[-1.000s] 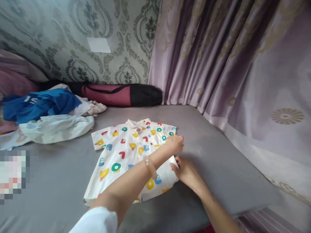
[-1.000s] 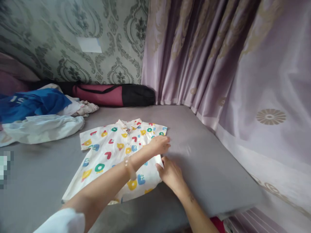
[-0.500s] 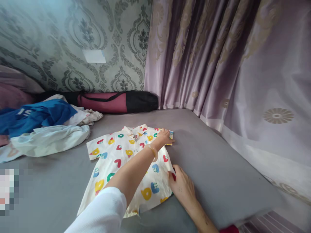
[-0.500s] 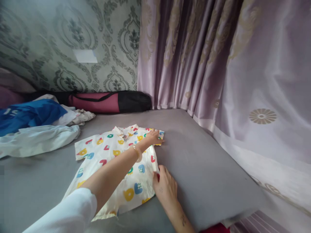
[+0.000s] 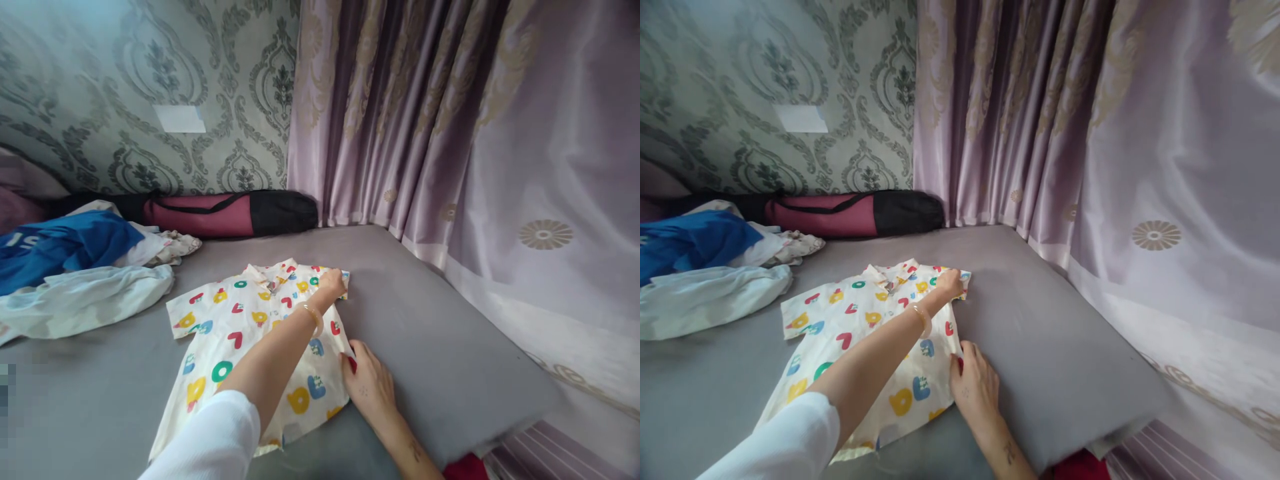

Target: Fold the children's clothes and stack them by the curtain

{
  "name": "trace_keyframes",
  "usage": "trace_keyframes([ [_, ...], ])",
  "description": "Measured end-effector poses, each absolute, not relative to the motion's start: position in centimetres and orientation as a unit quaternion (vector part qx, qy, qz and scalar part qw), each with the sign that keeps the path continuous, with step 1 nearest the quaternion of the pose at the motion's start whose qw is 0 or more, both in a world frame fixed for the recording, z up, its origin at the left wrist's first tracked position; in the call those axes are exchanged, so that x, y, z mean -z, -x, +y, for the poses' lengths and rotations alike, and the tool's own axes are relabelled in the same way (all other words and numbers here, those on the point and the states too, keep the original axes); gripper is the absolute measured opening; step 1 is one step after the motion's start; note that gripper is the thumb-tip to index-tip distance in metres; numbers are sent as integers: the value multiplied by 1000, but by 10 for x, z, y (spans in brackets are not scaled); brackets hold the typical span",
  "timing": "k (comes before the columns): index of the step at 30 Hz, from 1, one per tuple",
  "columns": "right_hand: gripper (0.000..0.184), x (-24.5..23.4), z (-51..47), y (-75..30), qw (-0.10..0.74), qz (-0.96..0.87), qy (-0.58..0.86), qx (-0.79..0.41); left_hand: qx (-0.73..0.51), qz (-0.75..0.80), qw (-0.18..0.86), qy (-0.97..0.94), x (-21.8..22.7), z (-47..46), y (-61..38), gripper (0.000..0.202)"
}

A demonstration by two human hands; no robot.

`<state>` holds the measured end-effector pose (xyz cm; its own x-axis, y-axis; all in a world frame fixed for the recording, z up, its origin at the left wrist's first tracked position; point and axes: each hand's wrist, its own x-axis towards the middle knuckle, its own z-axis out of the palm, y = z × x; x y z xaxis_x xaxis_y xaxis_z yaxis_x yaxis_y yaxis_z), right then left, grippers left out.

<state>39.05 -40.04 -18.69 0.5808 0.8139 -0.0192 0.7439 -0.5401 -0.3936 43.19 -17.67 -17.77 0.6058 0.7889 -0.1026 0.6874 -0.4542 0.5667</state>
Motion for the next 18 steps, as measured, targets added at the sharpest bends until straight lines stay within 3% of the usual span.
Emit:
trace_keyframes([
  [4, 23, 185, -400, -390, 166, -447, 873, -107, -152, 459, 388, -785, 180, -156, -419, 21],
  [12, 27, 190, -400, -396, 188, -459, 860, -121, -289, 436, 551, -651, 176, -124, -366, 67],
  [14, 29, 190, -402, -397, 198, -466, 853, -127, -318, 405, 617, -595, 177, -121, -354, 65],
  [18, 33, 188, -406, -392, 227, -498, 827, -131, -344, 384, 694, -502, 183, -114, -339, 43],
])
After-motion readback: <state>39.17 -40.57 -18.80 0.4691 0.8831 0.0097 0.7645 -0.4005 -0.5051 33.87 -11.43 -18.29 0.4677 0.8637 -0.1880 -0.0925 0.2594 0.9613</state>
